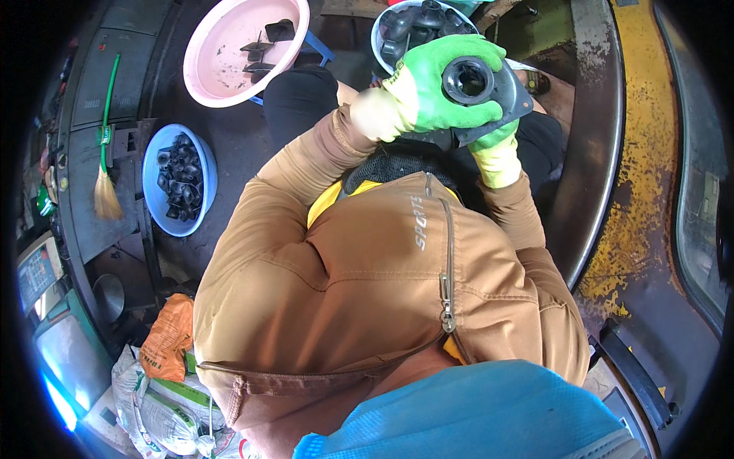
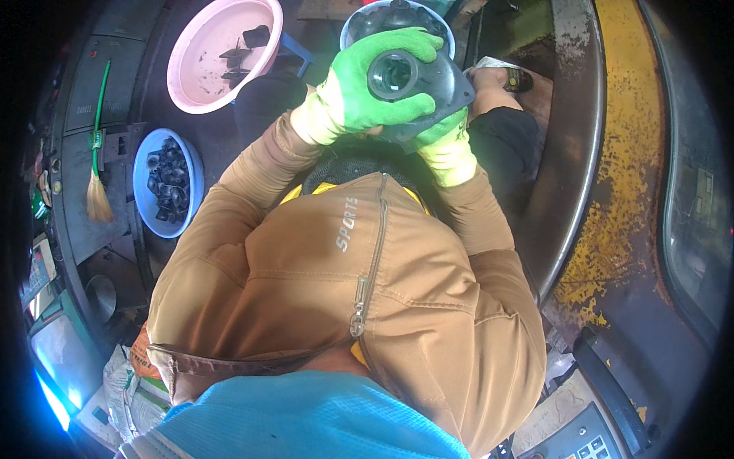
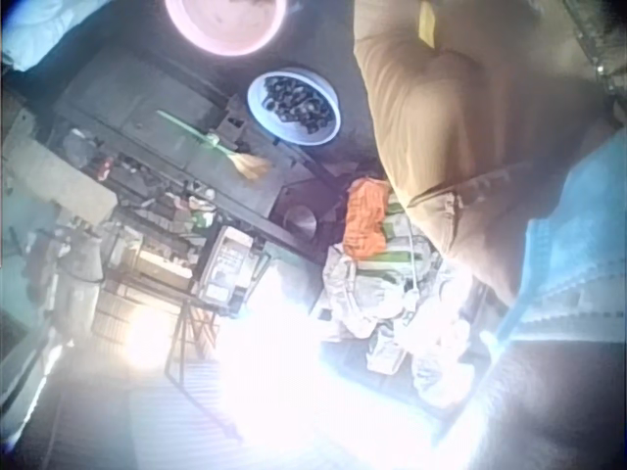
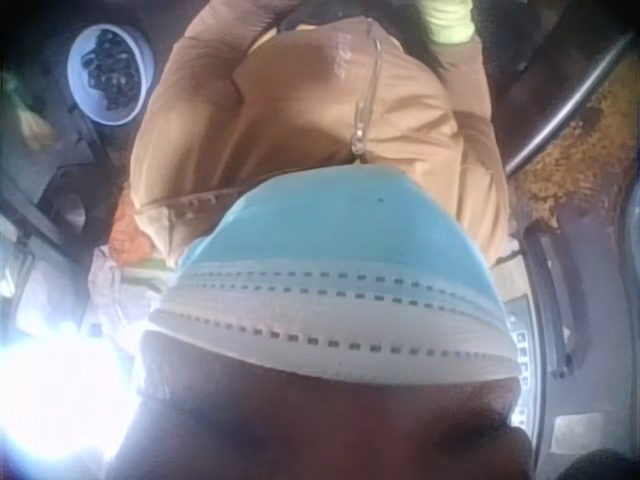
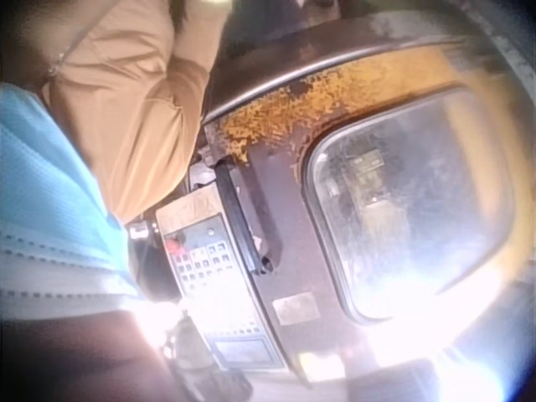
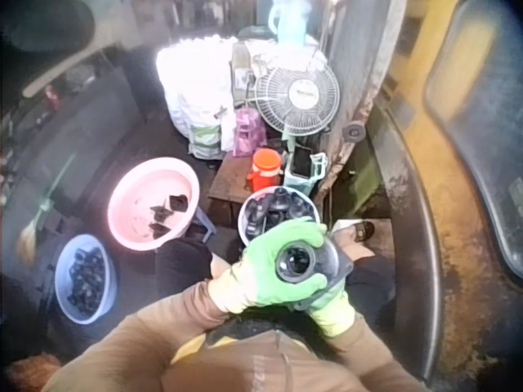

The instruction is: The person sits on the floor and cleans black molded rubber parts by hand, rubbing and wiping them before placing them into a white bucket. The person handles the parts one at a time, inspecting and cleaning them repeatedly.

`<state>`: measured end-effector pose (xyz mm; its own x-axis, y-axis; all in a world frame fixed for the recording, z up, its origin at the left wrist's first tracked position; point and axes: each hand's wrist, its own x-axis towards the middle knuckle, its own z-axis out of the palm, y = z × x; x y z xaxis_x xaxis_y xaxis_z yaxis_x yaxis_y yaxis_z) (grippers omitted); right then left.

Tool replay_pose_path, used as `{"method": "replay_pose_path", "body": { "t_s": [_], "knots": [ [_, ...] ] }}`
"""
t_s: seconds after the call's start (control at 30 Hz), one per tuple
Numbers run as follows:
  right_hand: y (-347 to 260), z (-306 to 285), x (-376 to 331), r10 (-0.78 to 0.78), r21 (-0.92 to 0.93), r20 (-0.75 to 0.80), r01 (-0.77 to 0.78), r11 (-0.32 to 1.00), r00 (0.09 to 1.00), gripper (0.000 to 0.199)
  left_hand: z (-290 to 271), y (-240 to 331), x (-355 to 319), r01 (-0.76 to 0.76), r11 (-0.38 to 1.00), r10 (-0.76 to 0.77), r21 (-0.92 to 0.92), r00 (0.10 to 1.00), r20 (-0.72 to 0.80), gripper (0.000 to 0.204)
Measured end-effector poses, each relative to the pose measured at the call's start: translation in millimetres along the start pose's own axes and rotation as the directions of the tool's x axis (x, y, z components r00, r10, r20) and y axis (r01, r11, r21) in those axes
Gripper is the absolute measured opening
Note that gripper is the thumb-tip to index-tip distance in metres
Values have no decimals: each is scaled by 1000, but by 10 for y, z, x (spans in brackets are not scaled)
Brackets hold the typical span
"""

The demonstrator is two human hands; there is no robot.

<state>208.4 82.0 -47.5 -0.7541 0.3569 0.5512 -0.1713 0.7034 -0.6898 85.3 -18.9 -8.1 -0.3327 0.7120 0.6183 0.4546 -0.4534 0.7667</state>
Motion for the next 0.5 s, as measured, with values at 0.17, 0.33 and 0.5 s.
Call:
{"method": "replay_pose_path", "body": {
  "t_s": [0.17, 0.33, 0.5],
  "knots": [
    [50, -160, 18, 206, 144, 152, -228, 963, 967, 52, -85, 48, -6, 80, 994, -70, -80, 991, 115, 46],
    [16, -261, 7, 154, 146, 368, -220, 965, 917, 55, -168, 43, -31, 155, 978, -109, -140, 951, 290, 47],
    [-88, -308, 55, 197, 301, 588, -438, 847, 785, 52, -175, -21, -23, 146, 979, -70, -145, 899, 433, 45]
  ]
}}
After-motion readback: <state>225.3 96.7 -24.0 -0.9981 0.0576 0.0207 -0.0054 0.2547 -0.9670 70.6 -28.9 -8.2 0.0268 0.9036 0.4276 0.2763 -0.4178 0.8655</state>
